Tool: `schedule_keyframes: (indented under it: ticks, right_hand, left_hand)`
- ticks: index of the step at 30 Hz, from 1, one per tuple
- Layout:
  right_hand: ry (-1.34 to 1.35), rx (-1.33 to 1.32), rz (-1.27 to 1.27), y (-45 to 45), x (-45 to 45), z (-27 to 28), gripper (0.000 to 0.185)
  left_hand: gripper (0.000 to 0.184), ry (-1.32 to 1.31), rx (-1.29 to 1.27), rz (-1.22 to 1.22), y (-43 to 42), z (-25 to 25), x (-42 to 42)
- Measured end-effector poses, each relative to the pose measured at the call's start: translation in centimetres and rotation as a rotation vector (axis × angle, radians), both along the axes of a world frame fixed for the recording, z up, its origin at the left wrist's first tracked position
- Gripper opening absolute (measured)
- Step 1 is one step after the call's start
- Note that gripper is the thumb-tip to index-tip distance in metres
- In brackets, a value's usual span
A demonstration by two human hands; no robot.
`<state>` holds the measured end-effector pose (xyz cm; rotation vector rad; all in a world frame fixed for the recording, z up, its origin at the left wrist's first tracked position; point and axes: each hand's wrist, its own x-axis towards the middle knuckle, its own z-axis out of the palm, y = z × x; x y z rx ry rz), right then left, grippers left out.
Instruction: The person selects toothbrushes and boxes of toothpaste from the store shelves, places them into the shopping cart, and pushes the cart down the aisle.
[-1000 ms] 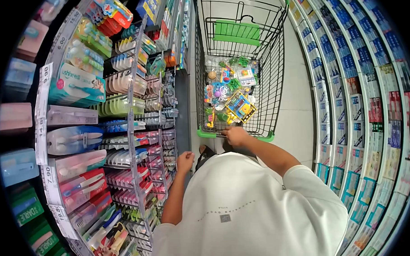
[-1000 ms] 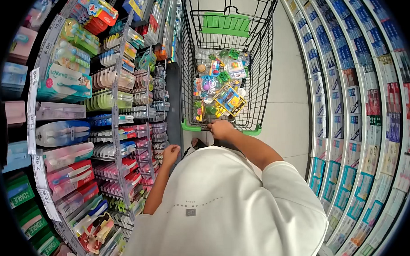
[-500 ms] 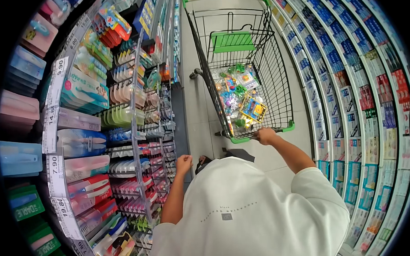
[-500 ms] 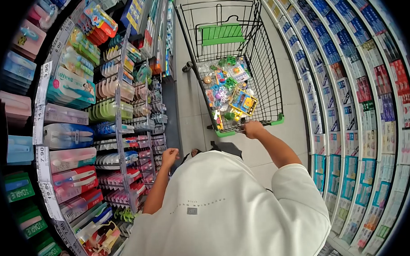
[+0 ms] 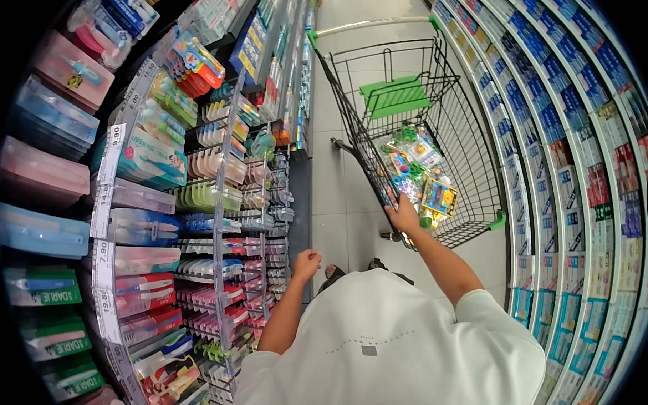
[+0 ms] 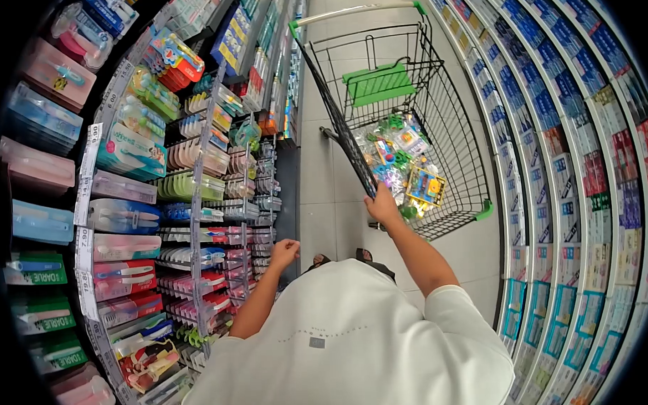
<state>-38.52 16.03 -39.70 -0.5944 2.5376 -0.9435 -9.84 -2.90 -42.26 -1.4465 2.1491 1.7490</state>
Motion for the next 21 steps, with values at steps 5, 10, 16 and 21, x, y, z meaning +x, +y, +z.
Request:
schedule_keyframes:
  ticks: [5,10,16,21]
  right_hand:
    - [0.125,0.086,-0.092,2.9,-0.1,0.2,0.017]
    - [0.202,0.075,-0.105,6.5,0.2,-0.3,0.015]
    - [0.248,-0.013,-0.065,11.8,0.9,-0.6,0.013]
    - [0.198,-0.068,0.018,17.7,2.0,-0.4,0.021]
  left_hand:
    - [0.026,-0.003,-0.025,0.012,1.8,0.3,0.5]
    - [0.027,0.001,-0.006,-0.015,2.3,-1.5,1.1]
    - [0.026,0.073,-0.025,-0.045,0.5,-0.8,-2.4]
    - [0.025,0.173,-0.012,-0.051,-0.7,2.7,-6.7]
